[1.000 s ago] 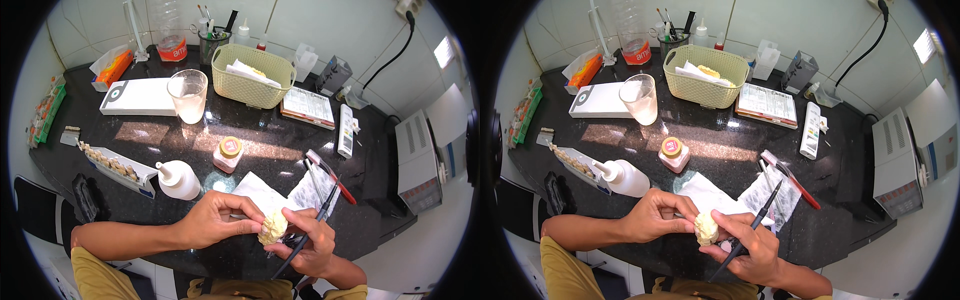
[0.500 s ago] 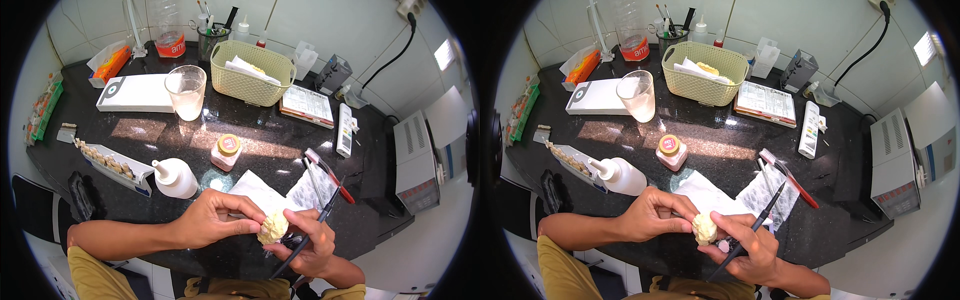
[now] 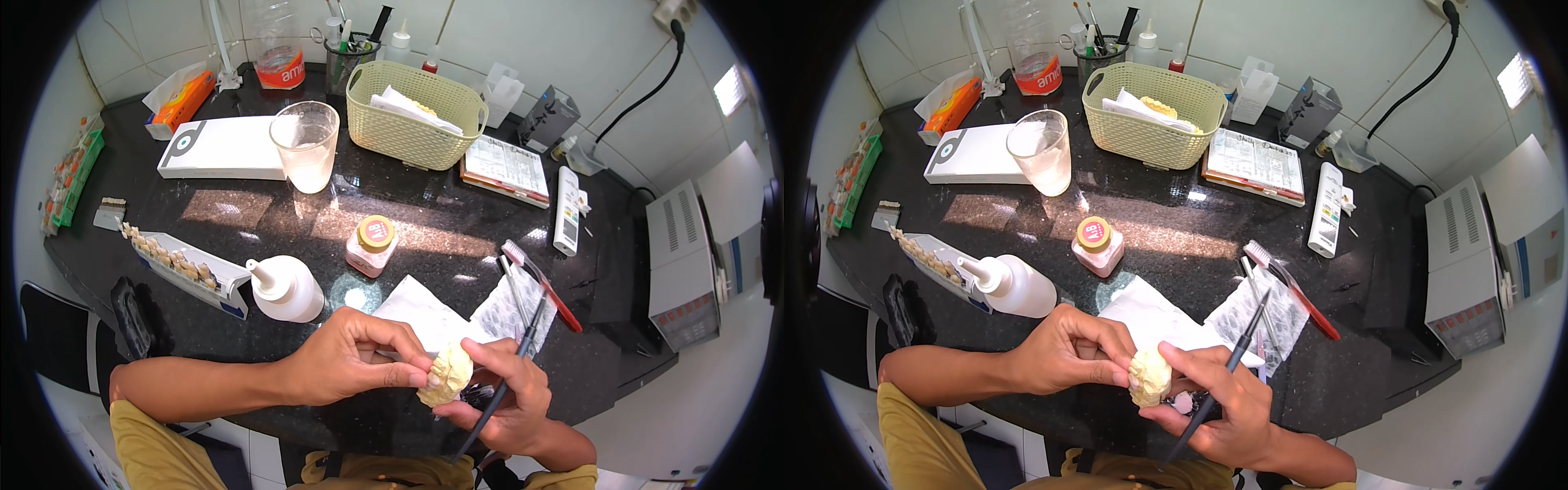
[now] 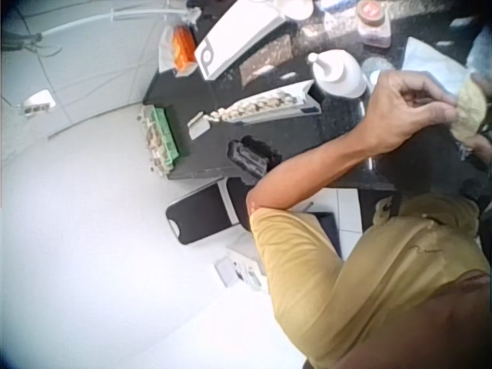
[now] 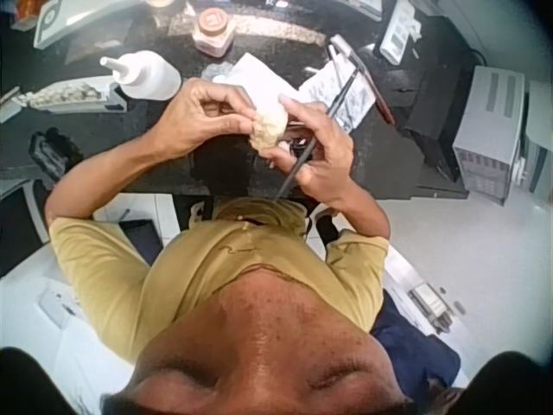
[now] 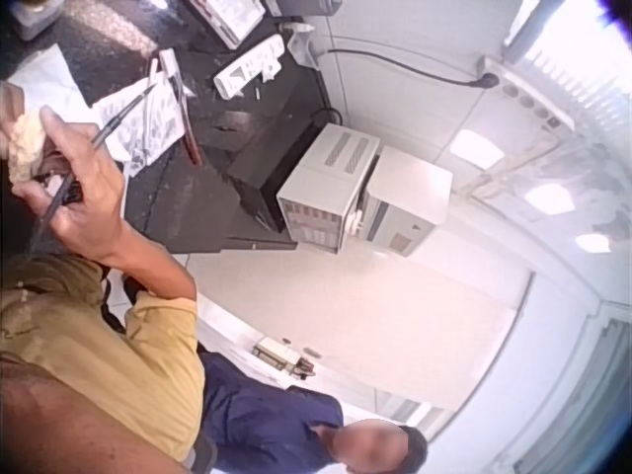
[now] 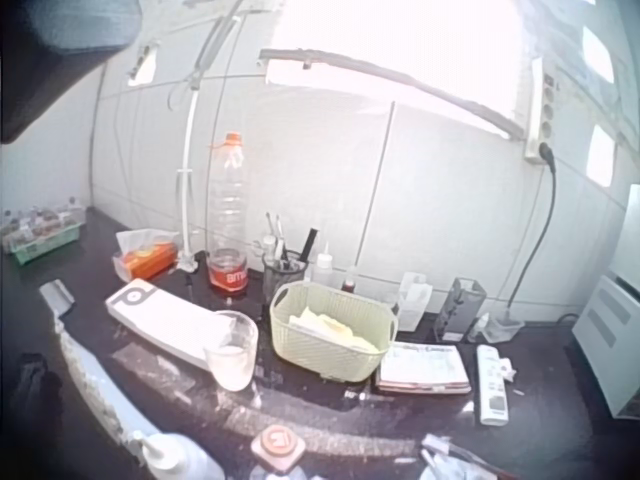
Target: The person applies a pink porcelain mixture to a dental crown using a fine brush, repeatedly dipping the brush in a glass of liquid and then into the mixture before applying it to the crown held in the other hand.
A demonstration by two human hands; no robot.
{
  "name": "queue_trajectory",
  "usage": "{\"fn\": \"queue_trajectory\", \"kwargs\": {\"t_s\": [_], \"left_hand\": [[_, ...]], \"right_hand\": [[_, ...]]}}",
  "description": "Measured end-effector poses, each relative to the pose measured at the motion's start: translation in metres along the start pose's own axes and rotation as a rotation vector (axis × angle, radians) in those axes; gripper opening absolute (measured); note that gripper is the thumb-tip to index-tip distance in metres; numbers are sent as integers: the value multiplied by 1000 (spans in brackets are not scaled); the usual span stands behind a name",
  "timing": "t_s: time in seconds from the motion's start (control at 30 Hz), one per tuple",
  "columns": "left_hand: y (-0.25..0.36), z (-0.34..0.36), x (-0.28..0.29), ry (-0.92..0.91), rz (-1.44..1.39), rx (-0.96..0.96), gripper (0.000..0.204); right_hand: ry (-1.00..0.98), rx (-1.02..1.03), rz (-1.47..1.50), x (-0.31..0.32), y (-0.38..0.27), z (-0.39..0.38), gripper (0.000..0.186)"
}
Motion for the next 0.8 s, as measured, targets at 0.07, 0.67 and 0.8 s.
{"fn": "queue_trajectory", "kwargs": {"t_s": [0.07,0.67,0.8], "left_hand": [[-3,0,2,5,-10,33,9],[-14,3,1,0,-94,164,18],[-12,2,1,6,-92,127,20]], "right_hand": [[-19,-153,181,-3,13,0,64],[-35,-501,522,-10,33,-2,66],[-16,-391,410,-6,27,0,65]]}}
Point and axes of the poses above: each hand's wrist, its own z-axis towards the middle knuckle, its own x-axis out of the back of the hand, y = z × x, the point moved 8 cm from there along z, towards the middle knuckle, and after that the axes turned 6 degrees about y, right-handed, at the moved point
